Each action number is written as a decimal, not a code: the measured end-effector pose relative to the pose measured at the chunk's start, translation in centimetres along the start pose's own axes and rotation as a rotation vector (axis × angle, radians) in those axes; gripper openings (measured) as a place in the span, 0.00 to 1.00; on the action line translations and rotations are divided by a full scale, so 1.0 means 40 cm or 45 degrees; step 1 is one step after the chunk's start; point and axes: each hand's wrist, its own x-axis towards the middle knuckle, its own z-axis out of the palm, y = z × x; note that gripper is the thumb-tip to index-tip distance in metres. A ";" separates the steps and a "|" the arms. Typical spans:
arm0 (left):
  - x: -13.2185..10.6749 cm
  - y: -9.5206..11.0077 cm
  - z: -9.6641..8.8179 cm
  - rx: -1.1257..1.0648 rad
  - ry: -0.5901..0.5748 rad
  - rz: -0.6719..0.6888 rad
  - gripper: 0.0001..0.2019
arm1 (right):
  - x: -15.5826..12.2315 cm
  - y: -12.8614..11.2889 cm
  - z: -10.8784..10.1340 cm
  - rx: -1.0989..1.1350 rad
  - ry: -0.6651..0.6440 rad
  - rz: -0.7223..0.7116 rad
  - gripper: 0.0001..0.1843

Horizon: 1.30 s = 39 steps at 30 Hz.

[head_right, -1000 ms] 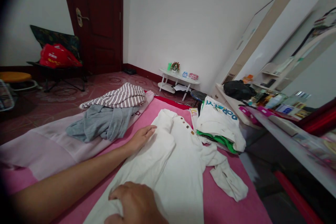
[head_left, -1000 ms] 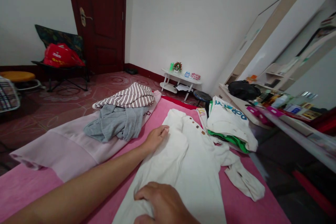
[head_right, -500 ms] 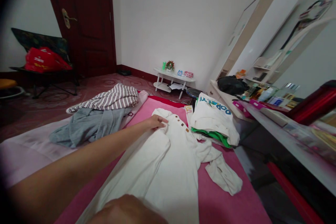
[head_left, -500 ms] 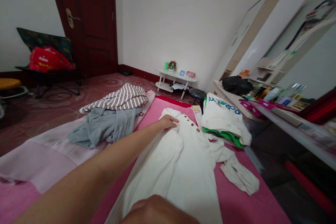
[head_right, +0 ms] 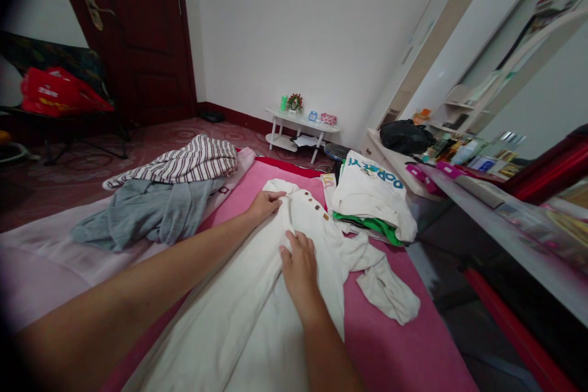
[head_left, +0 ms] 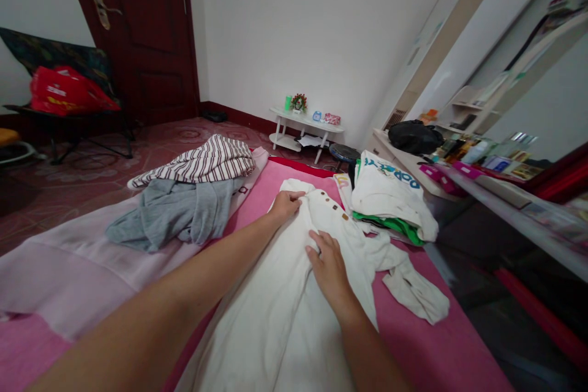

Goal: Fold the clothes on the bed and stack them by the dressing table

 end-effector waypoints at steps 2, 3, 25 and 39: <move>-0.004 0.011 -0.009 0.161 -0.083 0.069 0.23 | -0.007 -0.015 -0.004 -0.126 -0.020 0.020 0.23; -0.010 0.020 -0.014 0.251 -0.128 0.108 0.24 | -0.010 -0.023 -0.006 -0.186 -0.043 0.036 0.25; -0.628 0.209 -0.357 0.785 -1.136 0.628 0.21 | -0.190 -0.265 -0.163 0.176 -0.946 -0.603 0.33; -0.690 0.206 -0.349 0.757 -0.962 0.458 0.35 | -0.240 -0.284 -0.117 1.010 -0.615 -0.276 0.04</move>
